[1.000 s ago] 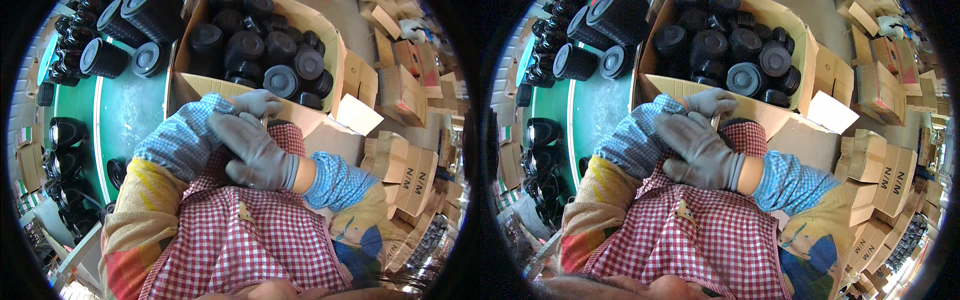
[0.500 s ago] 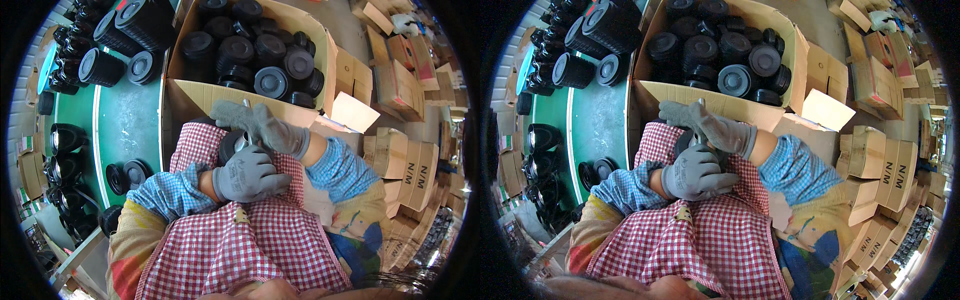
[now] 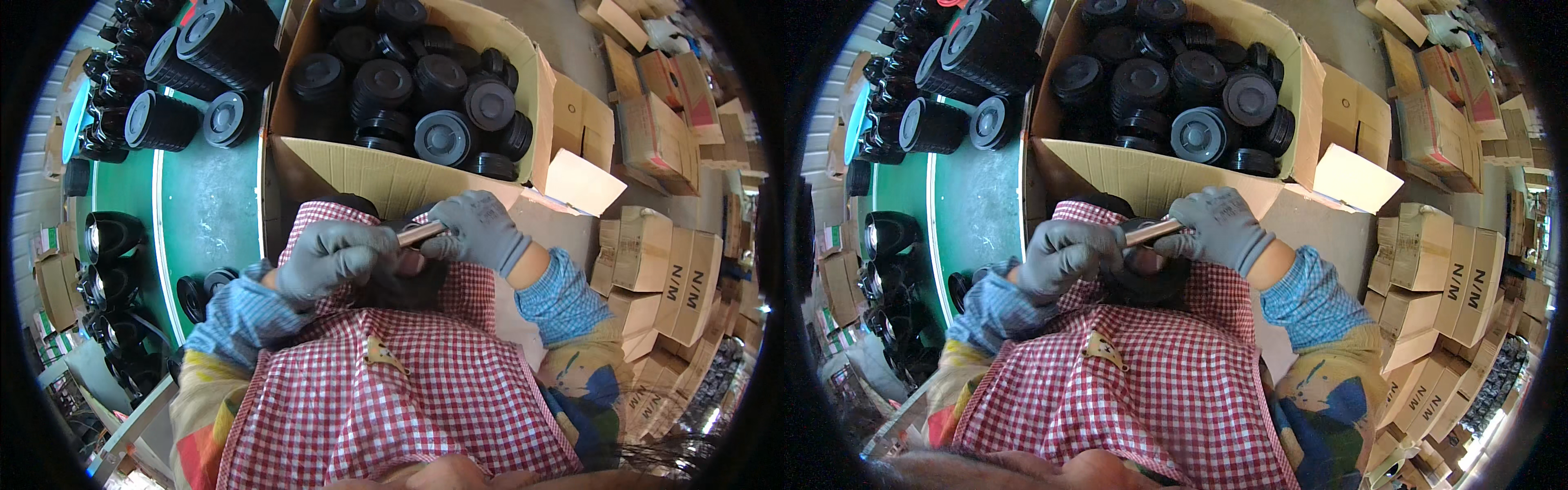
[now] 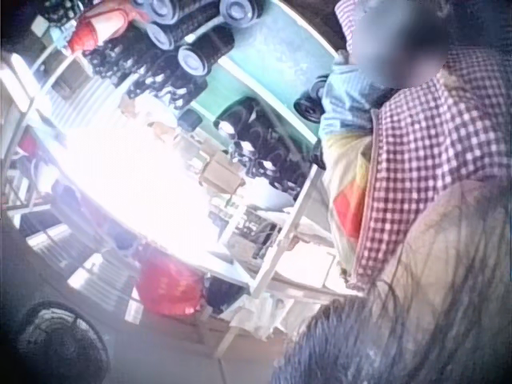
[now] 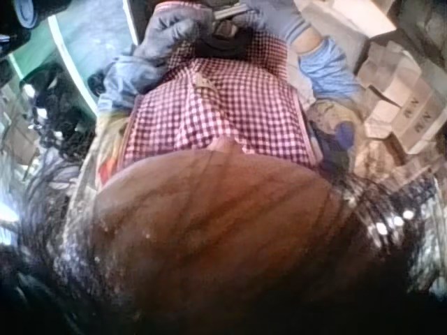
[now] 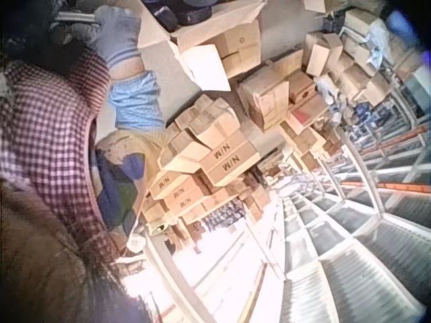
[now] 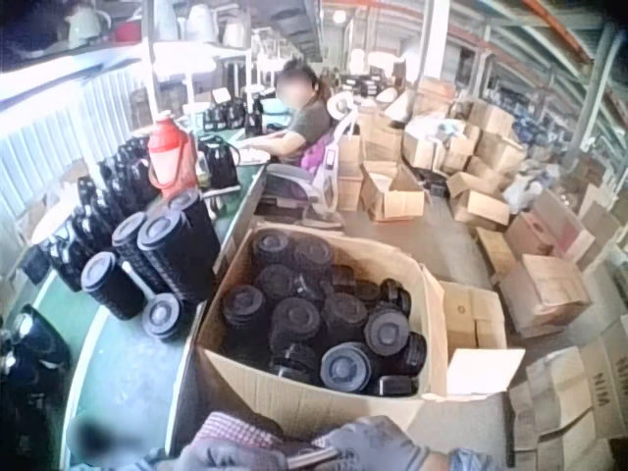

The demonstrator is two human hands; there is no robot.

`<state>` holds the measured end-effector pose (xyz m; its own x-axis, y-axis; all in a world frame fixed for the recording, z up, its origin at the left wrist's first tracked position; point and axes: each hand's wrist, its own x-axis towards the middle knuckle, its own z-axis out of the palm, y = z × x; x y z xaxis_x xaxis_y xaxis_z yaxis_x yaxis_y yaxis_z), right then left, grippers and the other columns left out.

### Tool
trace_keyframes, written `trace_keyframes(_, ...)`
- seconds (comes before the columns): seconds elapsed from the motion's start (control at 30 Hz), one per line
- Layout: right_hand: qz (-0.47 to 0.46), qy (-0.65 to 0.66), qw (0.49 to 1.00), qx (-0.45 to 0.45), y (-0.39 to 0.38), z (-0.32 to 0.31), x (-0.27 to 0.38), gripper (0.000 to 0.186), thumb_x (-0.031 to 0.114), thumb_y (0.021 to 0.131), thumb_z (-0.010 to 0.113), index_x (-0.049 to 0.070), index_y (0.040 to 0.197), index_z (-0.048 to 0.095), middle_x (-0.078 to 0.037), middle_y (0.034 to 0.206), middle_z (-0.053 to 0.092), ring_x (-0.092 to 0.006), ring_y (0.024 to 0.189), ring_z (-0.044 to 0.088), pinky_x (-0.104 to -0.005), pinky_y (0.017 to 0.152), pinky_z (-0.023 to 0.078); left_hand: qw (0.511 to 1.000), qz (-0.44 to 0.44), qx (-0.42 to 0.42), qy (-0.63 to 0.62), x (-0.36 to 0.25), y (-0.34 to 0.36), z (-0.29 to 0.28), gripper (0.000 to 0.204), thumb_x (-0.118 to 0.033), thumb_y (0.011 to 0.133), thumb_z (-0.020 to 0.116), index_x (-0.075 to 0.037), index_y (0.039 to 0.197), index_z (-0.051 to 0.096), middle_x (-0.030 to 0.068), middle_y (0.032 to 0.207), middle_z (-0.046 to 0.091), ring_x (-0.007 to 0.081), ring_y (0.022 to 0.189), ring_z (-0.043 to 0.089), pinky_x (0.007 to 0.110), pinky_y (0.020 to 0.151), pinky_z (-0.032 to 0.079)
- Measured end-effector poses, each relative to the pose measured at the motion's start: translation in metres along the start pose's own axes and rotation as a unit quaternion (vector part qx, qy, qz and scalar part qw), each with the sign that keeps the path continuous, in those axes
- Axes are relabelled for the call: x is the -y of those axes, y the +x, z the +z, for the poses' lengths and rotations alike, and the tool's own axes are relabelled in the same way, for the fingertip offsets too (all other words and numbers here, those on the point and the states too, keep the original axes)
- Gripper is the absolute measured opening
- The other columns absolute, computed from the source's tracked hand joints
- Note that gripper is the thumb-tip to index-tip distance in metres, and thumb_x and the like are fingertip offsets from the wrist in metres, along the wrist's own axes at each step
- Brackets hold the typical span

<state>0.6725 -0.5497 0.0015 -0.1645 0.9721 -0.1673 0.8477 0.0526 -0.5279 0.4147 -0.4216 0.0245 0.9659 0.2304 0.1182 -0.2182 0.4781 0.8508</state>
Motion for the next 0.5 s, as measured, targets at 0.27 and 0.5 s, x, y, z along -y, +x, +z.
trace_keyframes(0.27, -0.085, -0.041, 0.99, 0.107, 0.033, -0.014, -0.013, 0.066, 0.078, 0.079, 0.06, 0.015, 0.1, 0.071, -0.01, 0.089, 0.07, -0.0339, 0.087, 0.067, -0.045, 0.077, 0.051, 0.72, -0.401, 0.073, 0.561, -0.062, 0.046, 0.041, 0.046, -0.02, 0.101, 0.053, 0.002, 0.142, 0.047, 0.0228, 0.1, 0.069, 0.0342, 0.086, 0.07, 0.045, 0.079, 0.058)
trace_keyframes(0.5, -0.099, -0.066, 0.976, 0.183, 0.047, -0.02, -0.008, 0.074, 0.083, 0.078, 0.058, 0.015, 0.102, 0.072, -0.013, 0.088, 0.071, -0.0346, 0.087, 0.069, -0.0467, 0.076, 0.052, 0.778, -0.353, 0.031, 0.519, -0.041, 0.027, 0.045, 0.047, -0.025, 0.105, 0.044, -0.001, 0.146, 0.042, 0.0246, 0.09, 0.069, 0.0364, 0.075, 0.071, 0.045, 0.071, 0.058)
